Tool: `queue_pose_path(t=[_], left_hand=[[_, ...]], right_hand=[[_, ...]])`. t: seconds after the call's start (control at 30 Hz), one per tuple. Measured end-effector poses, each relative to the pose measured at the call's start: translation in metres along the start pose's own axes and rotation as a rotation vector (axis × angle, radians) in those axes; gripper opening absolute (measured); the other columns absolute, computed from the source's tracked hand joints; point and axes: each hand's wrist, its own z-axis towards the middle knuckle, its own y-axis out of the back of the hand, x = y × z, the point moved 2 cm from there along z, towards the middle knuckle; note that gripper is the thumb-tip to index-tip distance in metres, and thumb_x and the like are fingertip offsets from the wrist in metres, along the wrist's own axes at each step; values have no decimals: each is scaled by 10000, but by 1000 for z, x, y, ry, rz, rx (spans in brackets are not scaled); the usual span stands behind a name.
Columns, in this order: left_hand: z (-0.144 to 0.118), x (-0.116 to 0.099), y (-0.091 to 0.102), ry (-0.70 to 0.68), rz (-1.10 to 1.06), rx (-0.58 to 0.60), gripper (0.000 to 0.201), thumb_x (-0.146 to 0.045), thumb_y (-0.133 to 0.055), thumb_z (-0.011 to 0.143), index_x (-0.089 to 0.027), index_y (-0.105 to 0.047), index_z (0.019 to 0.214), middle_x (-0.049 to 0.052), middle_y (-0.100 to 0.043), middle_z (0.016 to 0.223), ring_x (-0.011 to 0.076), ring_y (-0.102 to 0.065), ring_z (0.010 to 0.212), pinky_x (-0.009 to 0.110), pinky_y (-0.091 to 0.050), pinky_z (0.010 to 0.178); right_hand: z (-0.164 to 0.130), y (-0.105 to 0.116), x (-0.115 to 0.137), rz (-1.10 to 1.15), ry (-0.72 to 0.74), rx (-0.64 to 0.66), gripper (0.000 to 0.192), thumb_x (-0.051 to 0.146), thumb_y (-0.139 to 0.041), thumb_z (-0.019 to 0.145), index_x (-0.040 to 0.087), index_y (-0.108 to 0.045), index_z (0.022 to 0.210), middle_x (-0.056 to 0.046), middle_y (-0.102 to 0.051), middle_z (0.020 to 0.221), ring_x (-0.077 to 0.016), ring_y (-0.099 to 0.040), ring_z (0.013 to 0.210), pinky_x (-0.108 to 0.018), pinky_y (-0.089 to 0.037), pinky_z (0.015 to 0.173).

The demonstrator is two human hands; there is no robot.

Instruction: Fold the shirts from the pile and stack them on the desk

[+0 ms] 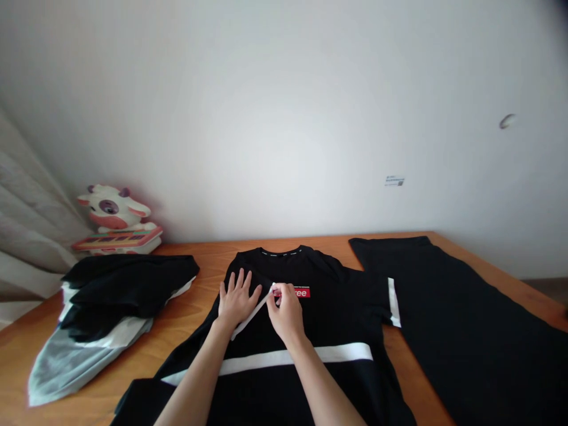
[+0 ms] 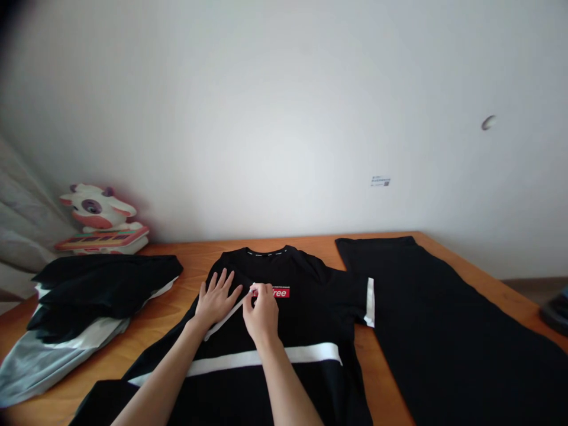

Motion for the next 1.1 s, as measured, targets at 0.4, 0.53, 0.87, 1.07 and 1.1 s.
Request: queue_pose_path(t=[0.4,0.53,0.87,1.07,1.1], left_hand=[[1,4,0,10,-41,-7,694,-582,-339,995,-210,-382,1580,122,-271,1673,412,-206,1542,644,-218,1198],[2,3,1,4,-77,-20,694,-596,-354,991,-215,-405,1569,111,-287,1669,406,-210,1542,639,-196,1212],[4,5,-2,12,-109,-26,704,-614,-376,979,-222,-420,1562,101,-302,1665,395,-207,1546,628,-191,1220],[4,4,-1,26,-112,-21,731,-632,-374,974,-212,-401,1571,117,-274,1673,413,-185,1547,640,-185,1214],[4,3,0,32,-110,-10,737,-638,-369,973,-212,-394,1575,117,-264,1676,414,-177,1549,641,-180,1215]], right_hand=[[37,49,-33,-406,31,-11,215,236,-542,912,208,-670,1082,-143,-688,1191,-292,-605,1145,-442,-465,970],[71,78,-76,-551,-98,32,405,271,-481,960,132,-617,1316,-239,-572,1435,-353,-446,1401,-576,-296,1133],[113,98,-118,-636,-233,228,688,599,-506,951,162,-530,1481,-181,-459,1571,-356,-352,1488,-533,-248,1191],[108,168,-121,-743,-343,66,599,435,-505,954,141,-496,1476,-241,-511,1488,-370,-492,1372,-524,-368,1108],[103,186,-125,-773,-409,17,662,471,-538,923,102,-488,1471,-291,-498,1469,-426,-490,1356,-583,-380,1076]])
